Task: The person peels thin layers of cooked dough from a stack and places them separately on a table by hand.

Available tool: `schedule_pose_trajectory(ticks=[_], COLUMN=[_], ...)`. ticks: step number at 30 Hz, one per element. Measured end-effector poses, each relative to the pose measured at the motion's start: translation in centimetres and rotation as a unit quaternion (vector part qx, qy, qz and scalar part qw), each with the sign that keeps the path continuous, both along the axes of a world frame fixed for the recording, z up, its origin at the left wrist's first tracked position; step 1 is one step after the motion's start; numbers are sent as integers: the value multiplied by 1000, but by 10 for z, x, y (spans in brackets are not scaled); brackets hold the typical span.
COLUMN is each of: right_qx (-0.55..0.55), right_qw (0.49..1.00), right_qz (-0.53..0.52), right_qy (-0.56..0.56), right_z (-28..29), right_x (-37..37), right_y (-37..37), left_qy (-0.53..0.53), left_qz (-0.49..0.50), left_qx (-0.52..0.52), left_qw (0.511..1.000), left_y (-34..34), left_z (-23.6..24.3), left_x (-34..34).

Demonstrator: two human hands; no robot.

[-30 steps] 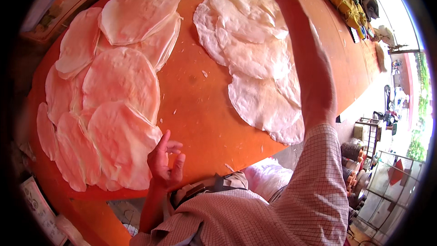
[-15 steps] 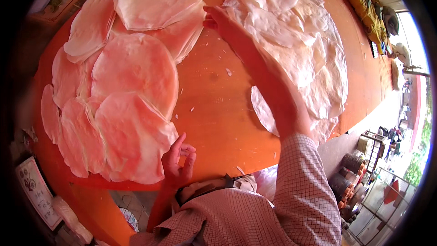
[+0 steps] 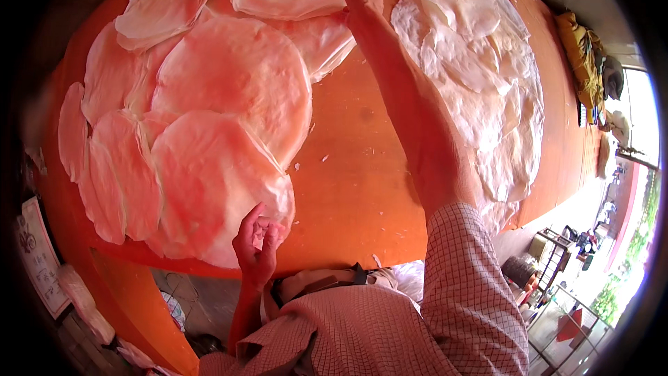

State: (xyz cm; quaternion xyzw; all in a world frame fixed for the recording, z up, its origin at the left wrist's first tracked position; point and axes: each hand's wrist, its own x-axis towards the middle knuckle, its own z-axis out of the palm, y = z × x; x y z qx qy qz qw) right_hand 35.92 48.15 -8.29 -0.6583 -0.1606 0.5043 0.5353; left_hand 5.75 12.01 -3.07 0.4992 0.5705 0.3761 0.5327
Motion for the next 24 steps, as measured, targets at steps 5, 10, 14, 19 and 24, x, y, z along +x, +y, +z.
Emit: schedule_pose_trajectory(ticks=[5, 10, 14, 19, 24], right_qx=[-56, -119, 10, 298, 404], right_qw=[972, 983, 999, 937, 866], right_qz=[-142, -43, 34, 131, 234], right_qy=[180, 133, 39, 125, 179], right_z=[7, 8, -5, 22, 149], right_x=[-10, -19, -25, -32, -11], right_y=[14, 21, 33, 36, -16], left_qy=[-27, -66, -86, -126, -409], left_qz=[-7, 26, 36, 56, 62], left_qx=[-15, -42, -50, -154, -269], left_qw=[999, 997, 994, 978, 870], left_y=[3, 1, 3, 8, 44], left_z=[1, 0, 3, -1, -20], left_x=[-5, -7, -5, -1, 18])
